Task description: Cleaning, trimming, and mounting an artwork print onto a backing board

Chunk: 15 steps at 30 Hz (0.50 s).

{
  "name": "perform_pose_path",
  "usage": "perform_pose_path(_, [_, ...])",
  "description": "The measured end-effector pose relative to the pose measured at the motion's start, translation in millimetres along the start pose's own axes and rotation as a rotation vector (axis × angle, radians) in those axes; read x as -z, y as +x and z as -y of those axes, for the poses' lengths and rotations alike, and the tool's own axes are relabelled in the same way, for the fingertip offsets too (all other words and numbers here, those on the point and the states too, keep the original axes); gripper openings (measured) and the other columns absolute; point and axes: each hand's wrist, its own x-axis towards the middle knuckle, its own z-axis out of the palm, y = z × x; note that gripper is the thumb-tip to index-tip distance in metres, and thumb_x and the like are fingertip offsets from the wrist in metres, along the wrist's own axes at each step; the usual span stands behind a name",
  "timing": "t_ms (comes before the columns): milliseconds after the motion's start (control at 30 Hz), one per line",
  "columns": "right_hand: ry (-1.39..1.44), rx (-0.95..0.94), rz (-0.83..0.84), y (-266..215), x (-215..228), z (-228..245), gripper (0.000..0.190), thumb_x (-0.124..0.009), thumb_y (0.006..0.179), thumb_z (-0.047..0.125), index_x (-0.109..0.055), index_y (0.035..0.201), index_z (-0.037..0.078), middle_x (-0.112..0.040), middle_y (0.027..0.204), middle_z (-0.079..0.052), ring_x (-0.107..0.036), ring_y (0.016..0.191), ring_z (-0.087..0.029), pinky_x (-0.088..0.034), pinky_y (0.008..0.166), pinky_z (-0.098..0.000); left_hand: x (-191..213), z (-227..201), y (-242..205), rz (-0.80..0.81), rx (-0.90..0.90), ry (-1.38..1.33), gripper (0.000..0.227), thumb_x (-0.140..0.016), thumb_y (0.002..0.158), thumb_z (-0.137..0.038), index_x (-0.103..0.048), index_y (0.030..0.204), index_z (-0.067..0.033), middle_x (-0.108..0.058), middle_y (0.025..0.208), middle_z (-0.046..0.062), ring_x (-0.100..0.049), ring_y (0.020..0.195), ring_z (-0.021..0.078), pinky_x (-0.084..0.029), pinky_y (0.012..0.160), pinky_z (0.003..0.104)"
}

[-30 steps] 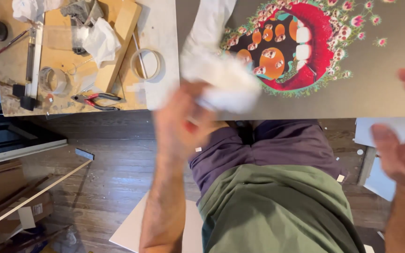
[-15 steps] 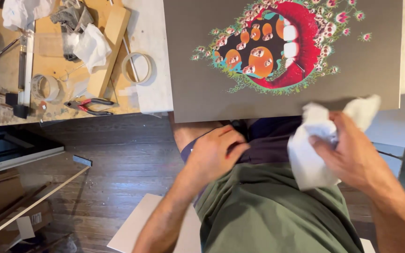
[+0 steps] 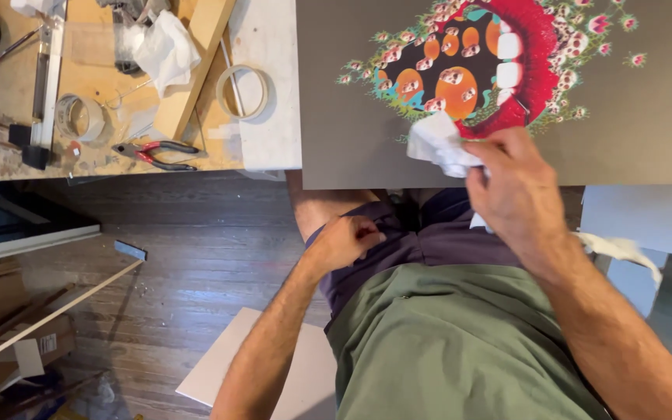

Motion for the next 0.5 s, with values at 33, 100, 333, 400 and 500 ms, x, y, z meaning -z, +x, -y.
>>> perform_pose_path(33, [-0.057, 0.012, 0.016, 1, -13, 2, 0.034, -0.078, 0.084, 0.019, -0.076, 0.117, 0.023, -0.063, 0.113, 0.002, -0.07, 0.107, -0.018, -0.062, 0.088, -0.0313, -5, 11, 7, 0.011, -0.004, -0.115, 0.021, -0.071, 0.09, -0.032, -0.076, 0.097, -0.013, -0.07, 0.058, 0.004, -0.066, 0.042, 0.0154, -0.051, 0.042, 0.023])
perform_pose_path(100, [-0.115, 0.071, 0.082, -16, -52, 24, 0.027, -0.072, 0.087, 0.02, -0.074, 0.114, 0.023, -0.063, 0.108, 0.002, -0.07, 0.103, -0.017, -0.061, 0.087, -0.0304, -5, 13, 5, 0.026, -0.008, -0.146, 0.022, -0.071, 0.091, -0.032, -0.076, 0.097, -0.0119, -0.07, 0.058, 0.004, -0.066, 0.042, 0.0156, -0.052, 0.043, 0.024])
perform_pose_path(333, [0.591, 0.478, 0.865, -57, -13, 95, 0.026, -0.067, 0.086, 0.014, -0.059, 0.111, 0.011, -0.064, 0.104, -0.01, -0.066, 0.1, -0.035, -0.057, 0.086, -0.0448, 0, 14, -5, 0.068, -0.013, -0.275, 0.018, -0.066, 0.094, -0.026, -0.071, 0.094, -0.0088, -0.071, 0.063, 0.008, -0.062, 0.041, 0.0169, -0.051, 0.036, 0.025])
perform_pose_path(400, [0.588, 0.39, 0.898, -62, -5, 74, 0.025, -0.07, 0.084, 0.02, -0.061, 0.106, 0.013, -0.064, 0.104, -0.008, -0.067, 0.1, -0.034, -0.057, 0.085, -0.0458, -1, 17, -1, 0.061, -0.024, -0.279, 0.019, -0.066, 0.094, -0.027, -0.072, 0.095, -0.009, -0.071, 0.062, 0.008, -0.063, 0.04, 0.0169, -0.05, 0.035, 0.025])
perform_pose_path(500, [0.762, 0.232, 0.771, -74, 1, 47, 0.026, -0.078, 0.081, 0.029, -0.058, 0.085, 0.014, -0.064, 0.103, -0.004, -0.066, 0.096, -0.029, -0.055, 0.081, -0.0411, -8, 27, 7, 0.053, -0.01, -0.287, 0.017, -0.067, 0.095, -0.026, -0.074, 0.095, -0.0103, -0.07, 0.06, 0.009, -0.062, 0.039, 0.0174, -0.049, 0.034, 0.025])
